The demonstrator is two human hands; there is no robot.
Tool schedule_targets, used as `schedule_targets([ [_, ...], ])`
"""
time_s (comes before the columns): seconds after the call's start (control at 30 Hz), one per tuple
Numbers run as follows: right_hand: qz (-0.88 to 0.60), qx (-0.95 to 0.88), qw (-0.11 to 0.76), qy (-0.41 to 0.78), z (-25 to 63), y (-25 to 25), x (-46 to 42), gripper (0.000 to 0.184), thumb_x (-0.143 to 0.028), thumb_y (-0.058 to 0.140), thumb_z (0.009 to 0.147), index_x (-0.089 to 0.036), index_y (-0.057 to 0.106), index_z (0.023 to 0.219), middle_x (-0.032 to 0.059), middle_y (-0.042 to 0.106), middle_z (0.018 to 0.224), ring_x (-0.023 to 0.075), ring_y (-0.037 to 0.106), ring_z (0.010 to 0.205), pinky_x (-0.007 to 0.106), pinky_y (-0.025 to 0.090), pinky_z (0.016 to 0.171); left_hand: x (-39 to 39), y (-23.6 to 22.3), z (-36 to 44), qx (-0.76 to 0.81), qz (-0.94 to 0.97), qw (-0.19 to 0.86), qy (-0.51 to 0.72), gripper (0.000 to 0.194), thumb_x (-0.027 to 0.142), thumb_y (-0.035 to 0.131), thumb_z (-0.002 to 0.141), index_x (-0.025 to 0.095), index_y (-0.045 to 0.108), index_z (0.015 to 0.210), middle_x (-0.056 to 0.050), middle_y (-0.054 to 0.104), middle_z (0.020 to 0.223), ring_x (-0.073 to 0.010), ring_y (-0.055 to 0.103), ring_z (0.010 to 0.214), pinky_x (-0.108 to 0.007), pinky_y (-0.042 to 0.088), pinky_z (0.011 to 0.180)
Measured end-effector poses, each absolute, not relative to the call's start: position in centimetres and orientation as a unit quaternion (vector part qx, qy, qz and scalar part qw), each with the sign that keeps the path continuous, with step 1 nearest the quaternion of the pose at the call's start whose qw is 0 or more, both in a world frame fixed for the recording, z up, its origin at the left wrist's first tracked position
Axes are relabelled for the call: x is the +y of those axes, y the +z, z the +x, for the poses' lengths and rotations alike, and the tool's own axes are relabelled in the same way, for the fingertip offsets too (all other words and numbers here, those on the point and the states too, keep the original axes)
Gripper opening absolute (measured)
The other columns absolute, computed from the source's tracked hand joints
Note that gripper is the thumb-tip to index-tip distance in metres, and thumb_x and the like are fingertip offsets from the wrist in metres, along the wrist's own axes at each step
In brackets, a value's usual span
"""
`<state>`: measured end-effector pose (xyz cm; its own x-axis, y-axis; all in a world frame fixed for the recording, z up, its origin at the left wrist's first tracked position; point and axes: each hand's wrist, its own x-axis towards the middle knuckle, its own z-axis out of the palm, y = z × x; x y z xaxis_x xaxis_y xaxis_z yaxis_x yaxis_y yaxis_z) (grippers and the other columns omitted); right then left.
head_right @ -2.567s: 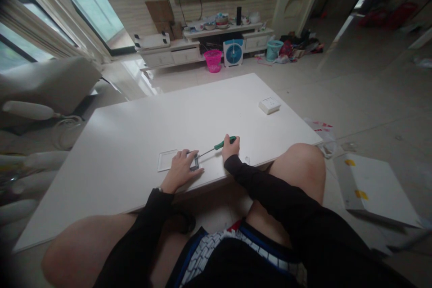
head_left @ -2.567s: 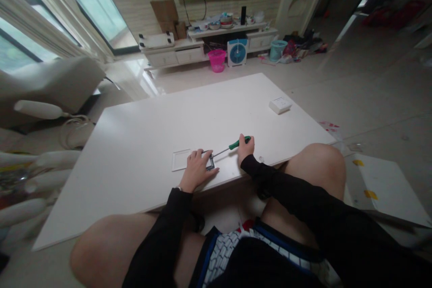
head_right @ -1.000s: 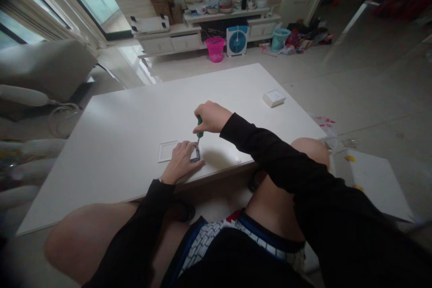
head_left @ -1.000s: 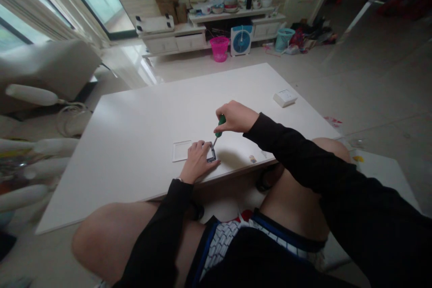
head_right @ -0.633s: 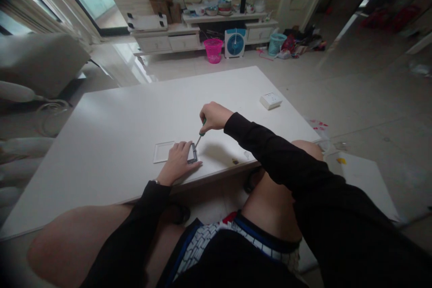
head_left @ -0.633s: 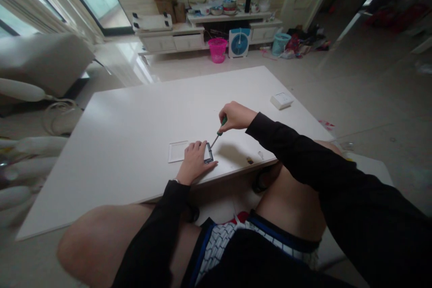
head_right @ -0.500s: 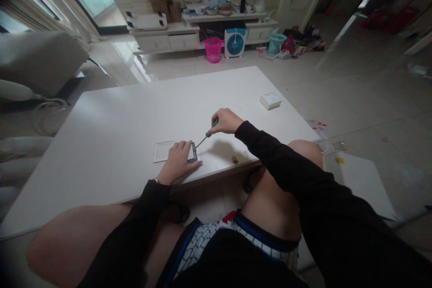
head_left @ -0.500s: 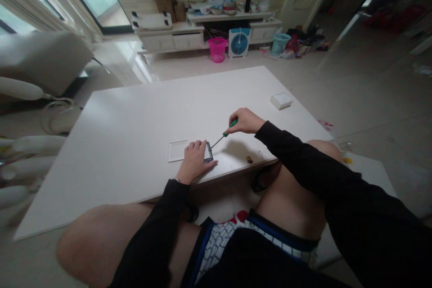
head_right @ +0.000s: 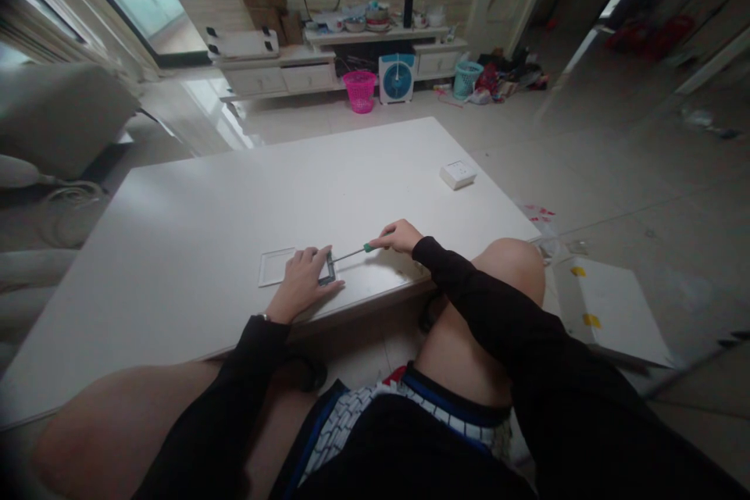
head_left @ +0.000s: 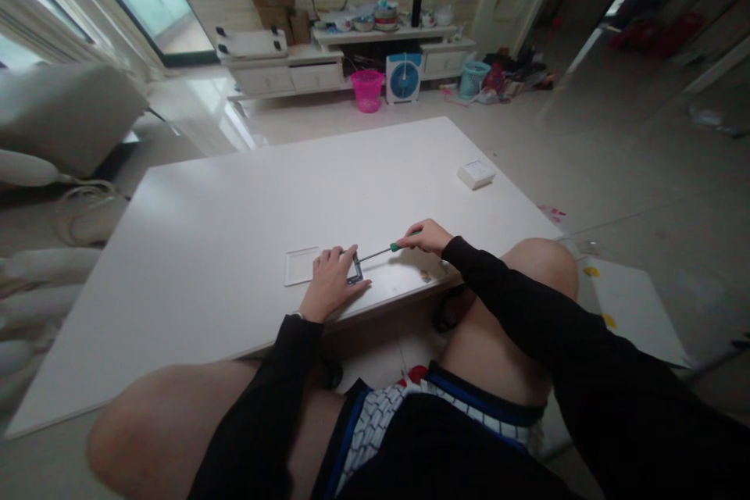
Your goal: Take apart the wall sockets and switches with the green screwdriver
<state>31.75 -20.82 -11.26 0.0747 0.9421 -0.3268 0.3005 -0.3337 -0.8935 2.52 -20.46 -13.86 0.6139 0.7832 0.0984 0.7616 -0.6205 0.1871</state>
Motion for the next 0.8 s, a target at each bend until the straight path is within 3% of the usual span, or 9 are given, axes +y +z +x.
schedule_targets([
  [0.13, -0.655, -0.451, 0.311, 0.521, 30.6, -12.0, -21.0, 0.050, -0.059, 0.097, 0.046, -0.017, 0.074, 0.058, -0.0014, 0.061, 0.045, 0.0055, 0.033, 0.035, 0.023, 0.018, 0.034, -20.6, -13.9, 2.6, 0.420, 0.899, 0.076, 0.099, 0.064, 0.062, 0.073, 0.088, 0.025, 0.056, 0.138, -0.016, 0.055, 0.134, -0.0370, 0.051, 0.119, -0.050, 0.042, 0.101],
  [0.3, -0.667, -0.435, 0.306, 0.521, 31.5, -11.7, -20.8, 0.048, -0.057, 0.097, 0.049, -0.017, 0.071, 0.055, -0.0012, 0.059, 0.043, 0.0053, 0.032, 0.033, 0.023, 0.017, 0.032, -20.6, -13.8, 2.6, 0.407, 0.899, 0.103, 0.124, 0.059, 0.062, 0.072, 0.088, 0.023, 0.055, 0.130, -0.014, 0.057, 0.130, -0.0354, 0.052, 0.119, -0.049, 0.043, 0.103],
  [0.5, -0.673, -0.447, 0.351, 0.473, 33.6, -10.3, -20.3, 0.046, -0.056, 0.093, 0.057, -0.016, 0.073, 0.064, 0.0010, 0.062, 0.049, 0.0065, 0.035, 0.037, 0.024, 0.019, 0.035, -20.4, -13.8, 2.1, 0.403, 0.873, 0.206, 0.183, 0.042, 0.049, 0.056, 0.100, 0.020, 0.049, 0.130, -0.014, 0.060, 0.130, -0.0319, 0.056, 0.124, -0.050, 0.042, 0.111],
  [0.67, -0.684, -0.471, 0.409, 0.377, 32.9, -10.5, -19.7, 0.044, -0.057, 0.085, 0.070, -0.016, 0.074, 0.080, -0.0002, 0.063, 0.055, 0.0107, 0.045, 0.043, 0.026, 0.033, 0.043, -20.0, -13.4, 1.9, 0.453, 0.778, 0.337, 0.276, 0.028, 0.041, 0.044, 0.104, 0.023, 0.047, 0.124, -0.011, 0.066, 0.124, -0.0260, 0.064, 0.115, -0.045, 0.048, 0.105],
  [0.8, -0.693, -0.517, 0.406, 0.297, 32.1, -11.2, -19.5, 0.029, -0.045, 0.079, 0.078, -0.017, 0.074, 0.085, 0.0026, 0.068, 0.068, 0.0175, 0.060, 0.060, 0.031, 0.047, 0.061, -18.8, -12.7, 1.3, 0.495, 0.629, 0.422, 0.426, 0.025, 0.029, 0.047, 0.098, 0.025, 0.040, 0.122, -0.009, 0.073, 0.123, -0.0226, 0.067, 0.117, -0.045, 0.049, 0.105],
])
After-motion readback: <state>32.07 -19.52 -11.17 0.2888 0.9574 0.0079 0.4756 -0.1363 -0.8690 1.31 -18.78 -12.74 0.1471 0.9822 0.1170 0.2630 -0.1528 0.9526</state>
